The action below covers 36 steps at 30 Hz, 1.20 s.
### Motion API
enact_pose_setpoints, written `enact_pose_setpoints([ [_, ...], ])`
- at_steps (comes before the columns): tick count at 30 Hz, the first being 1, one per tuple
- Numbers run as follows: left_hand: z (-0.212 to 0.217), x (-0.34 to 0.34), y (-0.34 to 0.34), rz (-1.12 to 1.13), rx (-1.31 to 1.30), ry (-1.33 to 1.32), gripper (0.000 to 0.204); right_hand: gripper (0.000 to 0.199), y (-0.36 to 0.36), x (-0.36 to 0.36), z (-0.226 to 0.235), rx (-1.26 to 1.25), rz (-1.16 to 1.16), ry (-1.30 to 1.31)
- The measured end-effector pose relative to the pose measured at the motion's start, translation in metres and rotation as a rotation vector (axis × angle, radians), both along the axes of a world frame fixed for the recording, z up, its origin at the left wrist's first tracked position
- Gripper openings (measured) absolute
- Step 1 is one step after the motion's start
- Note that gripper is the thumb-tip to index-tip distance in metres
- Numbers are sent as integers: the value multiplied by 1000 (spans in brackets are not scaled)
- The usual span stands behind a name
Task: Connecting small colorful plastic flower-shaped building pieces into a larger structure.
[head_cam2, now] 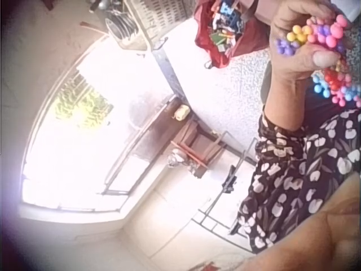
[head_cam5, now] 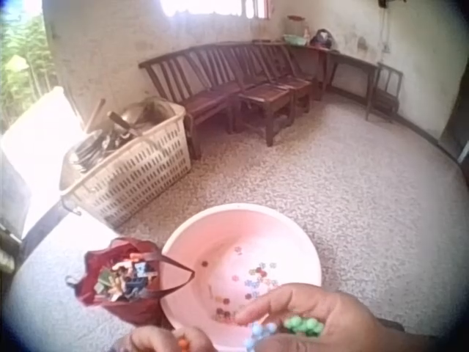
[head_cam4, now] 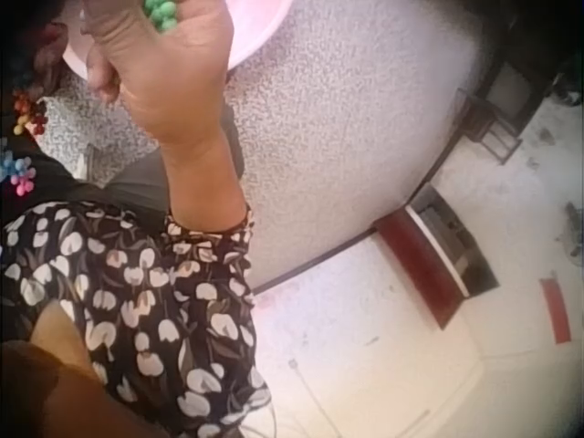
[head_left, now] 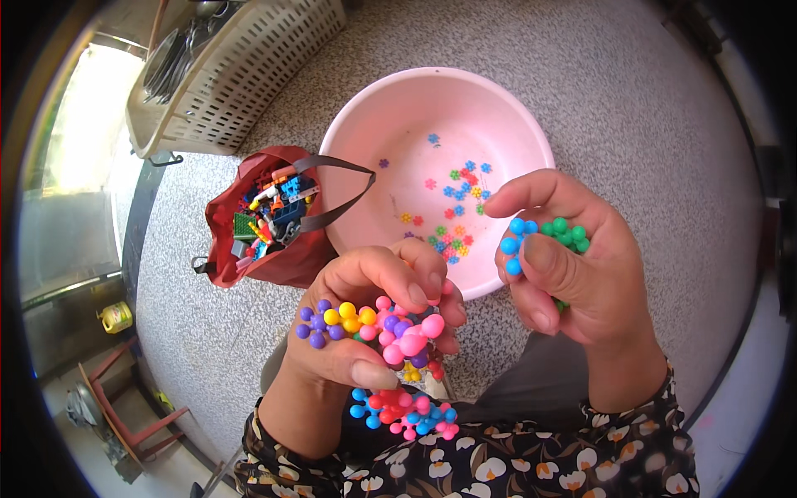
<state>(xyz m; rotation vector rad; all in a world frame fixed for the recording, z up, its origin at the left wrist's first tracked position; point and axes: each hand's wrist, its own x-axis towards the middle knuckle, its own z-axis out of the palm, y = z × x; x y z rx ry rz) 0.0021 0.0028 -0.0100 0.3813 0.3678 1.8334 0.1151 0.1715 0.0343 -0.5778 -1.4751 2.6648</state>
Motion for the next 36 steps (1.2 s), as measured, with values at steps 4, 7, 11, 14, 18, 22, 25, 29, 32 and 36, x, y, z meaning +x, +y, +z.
enact_pose_setpoints([
  [4, 0, 2, -2, 28, -41, 55, 45, 39, -4, 3, 5, -2, -22, 34],
  [7, 1, 3, -1, 39, -20, 17, 45, 39, -7, 1, 17, -91, -45, -16],
  [11, 5, 3, -5, -2, -118, 44, 43, 38, -8, 2, 19, -26, -56, -30],
  [14, 9, 6, -2, 34, -190, 142, 42, 33, -6, 5, 16, 137, 53, 69],
  [18, 1, 5, -4, 94, -204, 315, 44, 26, -6, 3, 23, 148, 40, 68],
  [22, 5, 2, -4, 45, -235, 318, 43, 22, -6, 6, 11, 303, 20, 146],
  [25, 3, -1, -5, 27, -228, 401, 41, 21, -5, 6, 15, 382, 75, 157],
  [29, 4, 0, -6, 19, -253, 477, 42, 20, 0, 6, 15, 611, 129, 204],
  [32, 6, 2, -2, 46, -295, 545, 44, 20, 1, 6, 16, 769, 146, 227],
  [36, 6, -3, -1, 85, -274, 846, 42, 19, -2, 6, 12, 846, 103, 280],
])
